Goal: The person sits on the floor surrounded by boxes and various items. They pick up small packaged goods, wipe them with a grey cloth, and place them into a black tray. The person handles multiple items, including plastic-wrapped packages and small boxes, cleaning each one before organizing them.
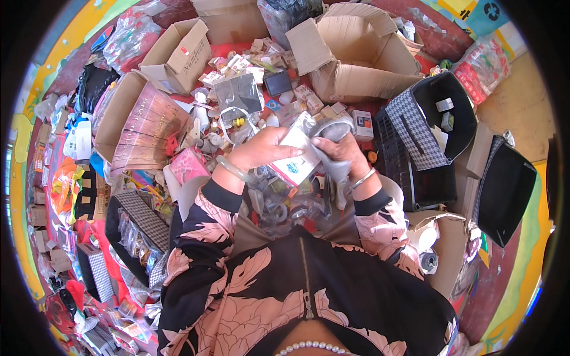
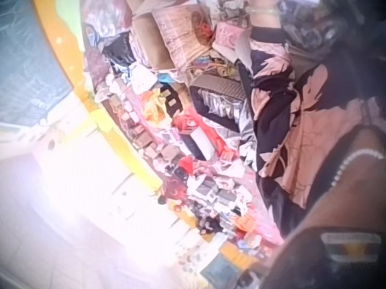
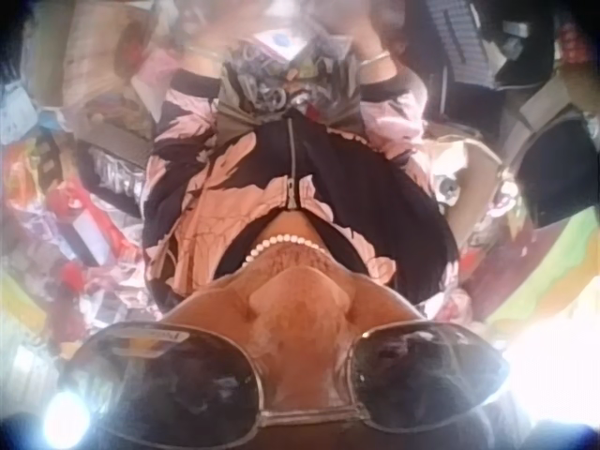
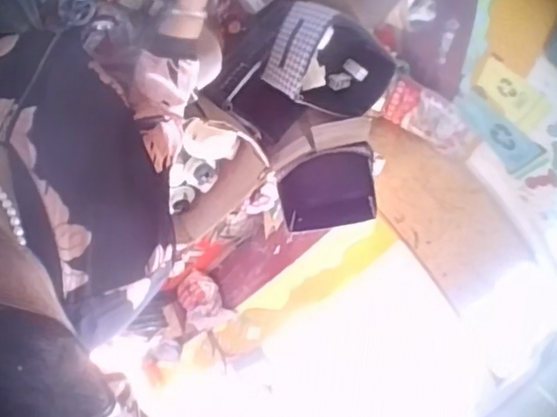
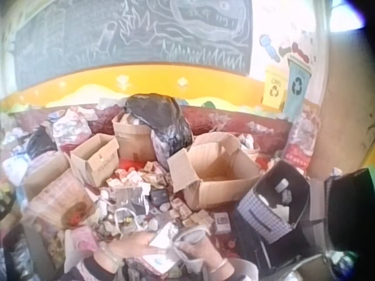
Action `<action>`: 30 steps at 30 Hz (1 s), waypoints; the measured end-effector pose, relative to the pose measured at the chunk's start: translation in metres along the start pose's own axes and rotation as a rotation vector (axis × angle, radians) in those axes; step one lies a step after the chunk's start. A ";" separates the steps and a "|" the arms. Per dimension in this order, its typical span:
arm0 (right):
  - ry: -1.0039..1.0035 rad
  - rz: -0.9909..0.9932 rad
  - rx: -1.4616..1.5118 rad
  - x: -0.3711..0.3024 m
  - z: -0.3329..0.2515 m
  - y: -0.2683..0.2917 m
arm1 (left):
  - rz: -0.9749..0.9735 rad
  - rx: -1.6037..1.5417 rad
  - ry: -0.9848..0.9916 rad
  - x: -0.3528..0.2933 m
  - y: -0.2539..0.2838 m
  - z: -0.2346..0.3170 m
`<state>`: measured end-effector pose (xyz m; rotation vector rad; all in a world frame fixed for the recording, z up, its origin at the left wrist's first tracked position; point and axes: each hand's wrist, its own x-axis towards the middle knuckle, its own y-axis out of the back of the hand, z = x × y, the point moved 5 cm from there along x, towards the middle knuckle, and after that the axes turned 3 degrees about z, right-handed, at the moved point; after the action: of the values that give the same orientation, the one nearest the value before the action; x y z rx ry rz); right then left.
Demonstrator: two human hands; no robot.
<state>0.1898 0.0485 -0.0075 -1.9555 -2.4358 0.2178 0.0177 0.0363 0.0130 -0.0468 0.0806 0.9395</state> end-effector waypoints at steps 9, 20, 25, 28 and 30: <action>0.375 0.194 -0.196 -0.010 -0.031 -0.001 | -0.030 -0.204 0.031 -0.001 -0.010 0.006; 0.317 0.359 -0.014 -0.006 -0.032 0.024 | 0.022 -0.194 -0.047 -0.006 -0.007 0.015; 0.033 0.390 0.557 -0.020 -0.043 0.068 | 0.276 -0.401 -0.015 -0.019 0.026 0.018; 0.229 0.266 0.877 -0.037 -0.062 0.081 | 0.362 -0.440 -0.095 -0.020 0.032 0.018; 0.749 -0.161 0.639 -0.064 -0.133 0.049 | 0.341 -0.440 -0.126 -0.014 0.030 0.021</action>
<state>0.2640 0.0098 0.1238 -1.2479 -1.7270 0.1825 -0.0139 0.0439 0.0349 -0.3901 -0.2440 1.2852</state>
